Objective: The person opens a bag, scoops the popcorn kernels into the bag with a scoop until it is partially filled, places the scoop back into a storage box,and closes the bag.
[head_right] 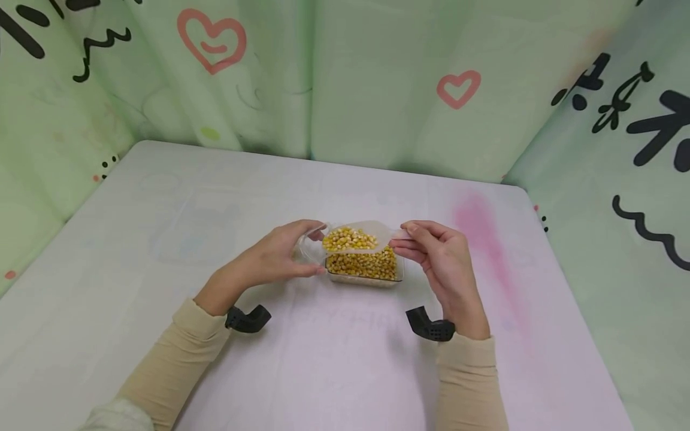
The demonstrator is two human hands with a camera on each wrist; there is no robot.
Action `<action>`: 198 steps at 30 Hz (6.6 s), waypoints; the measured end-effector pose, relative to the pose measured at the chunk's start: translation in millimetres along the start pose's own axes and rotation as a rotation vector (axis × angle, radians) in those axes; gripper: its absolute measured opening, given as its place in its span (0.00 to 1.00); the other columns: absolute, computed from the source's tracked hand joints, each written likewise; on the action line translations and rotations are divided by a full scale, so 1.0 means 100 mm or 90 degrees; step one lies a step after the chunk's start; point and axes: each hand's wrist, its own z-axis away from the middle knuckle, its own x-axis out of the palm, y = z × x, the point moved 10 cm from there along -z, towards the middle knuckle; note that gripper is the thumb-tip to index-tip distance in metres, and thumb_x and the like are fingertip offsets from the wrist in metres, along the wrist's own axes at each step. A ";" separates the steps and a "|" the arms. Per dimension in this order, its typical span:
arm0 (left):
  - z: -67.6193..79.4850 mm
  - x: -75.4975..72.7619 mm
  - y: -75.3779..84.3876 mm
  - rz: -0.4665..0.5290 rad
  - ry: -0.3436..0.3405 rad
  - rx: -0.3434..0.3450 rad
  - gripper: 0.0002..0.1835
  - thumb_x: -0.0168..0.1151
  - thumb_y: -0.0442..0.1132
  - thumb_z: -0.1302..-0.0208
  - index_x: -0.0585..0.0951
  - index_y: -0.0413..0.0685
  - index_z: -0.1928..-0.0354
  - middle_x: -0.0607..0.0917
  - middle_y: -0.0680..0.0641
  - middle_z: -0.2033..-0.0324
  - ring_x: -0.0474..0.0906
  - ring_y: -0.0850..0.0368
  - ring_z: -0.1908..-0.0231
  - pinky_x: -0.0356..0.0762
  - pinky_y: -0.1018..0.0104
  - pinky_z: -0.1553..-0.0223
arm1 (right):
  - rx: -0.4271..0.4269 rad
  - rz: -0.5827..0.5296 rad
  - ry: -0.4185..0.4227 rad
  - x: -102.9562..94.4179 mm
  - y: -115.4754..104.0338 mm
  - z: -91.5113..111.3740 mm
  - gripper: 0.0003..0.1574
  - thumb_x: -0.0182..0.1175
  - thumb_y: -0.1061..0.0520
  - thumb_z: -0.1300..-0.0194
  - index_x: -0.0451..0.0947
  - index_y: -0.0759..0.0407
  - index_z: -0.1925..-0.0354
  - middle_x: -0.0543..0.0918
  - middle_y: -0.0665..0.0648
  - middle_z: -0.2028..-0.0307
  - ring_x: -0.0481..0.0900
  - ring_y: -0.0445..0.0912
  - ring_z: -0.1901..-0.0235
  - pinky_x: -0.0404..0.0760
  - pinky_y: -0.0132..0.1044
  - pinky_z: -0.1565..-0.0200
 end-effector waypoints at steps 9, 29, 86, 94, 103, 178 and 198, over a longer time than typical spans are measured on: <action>0.00 0.01 0.02 -0.001 -0.002 0.010 0.41 0.73 0.54 0.44 0.68 0.46 0.32 0.81 0.49 0.45 0.76 0.53 0.41 0.72 0.54 0.37 | -0.005 0.024 0.009 0.05 -0.03 0.02 0.10 0.59 0.64 0.31 0.82 0.71 0.56 0.89 0.61 0.65 0.90 0.49 0.66 0.85 0.40 0.57; 0.00 0.01 0.04 -0.006 -0.006 0.021 0.41 0.73 0.53 0.44 0.68 0.45 0.32 0.81 0.47 0.46 0.76 0.53 0.42 0.72 0.54 0.37 | -0.031 0.082 0.025 0.12 -0.11 0.04 0.11 0.60 0.63 0.31 0.81 0.72 0.56 0.89 0.60 0.66 0.90 0.49 0.67 0.85 0.40 0.58; 0.02 0.00 0.10 -0.024 0.000 0.051 0.40 0.72 0.52 0.42 0.68 0.44 0.32 0.82 0.48 0.48 0.77 0.54 0.45 0.72 0.54 0.38 | -0.072 0.153 0.017 0.21 -0.32 0.15 0.11 0.62 0.62 0.32 0.82 0.71 0.57 0.89 0.59 0.66 0.90 0.50 0.67 0.85 0.42 0.57; 0.02 0.00 0.08 -0.009 0.002 0.050 0.38 0.72 0.52 0.42 0.69 0.46 0.34 0.83 0.51 0.48 0.77 0.55 0.46 0.73 0.55 0.39 | -0.086 0.123 0.016 0.19 -0.35 0.16 0.11 0.61 0.64 0.32 0.81 0.73 0.57 0.89 0.59 0.66 0.90 0.50 0.67 0.85 0.42 0.59; 0.02 -0.01 0.09 -0.014 0.008 0.053 0.38 0.72 0.53 0.42 0.69 0.46 0.33 0.83 0.51 0.48 0.77 0.55 0.44 0.73 0.54 0.39 | -0.116 0.080 0.013 0.15 -0.42 0.17 0.08 0.59 0.68 0.33 0.82 0.74 0.59 0.89 0.61 0.67 0.90 0.51 0.68 0.85 0.42 0.59; 0.02 0.02 0.02 0.028 -0.010 0.022 0.39 0.72 0.53 0.42 0.69 0.46 0.33 0.83 0.48 0.46 0.77 0.55 0.43 0.73 0.53 0.38 | -0.121 0.180 0.143 -0.29 -0.59 0.30 0.18 0.66 0.61 0.36 0.79 0.76 0.55 0.88 0.60 0.64 0.90 0.51 0.71 0.85 0.42 0.62; 0.03 0.01 0.04 0.016 -0.004 0.029 0.39 0.72 0.53 0.42 0.69 0.47 0.33 0.82 0.51 0.48 0.77 0.55 0.43 0.73 0.54 0.38 | -0.034 0.463 0.193 -0.33 -0.59 0.38 0.18 0.65 0.52 0.33 0.80 0.66 0.54 0.90 0.48 0.70 0.89 0.43 0.72 0.85 0.31 0.62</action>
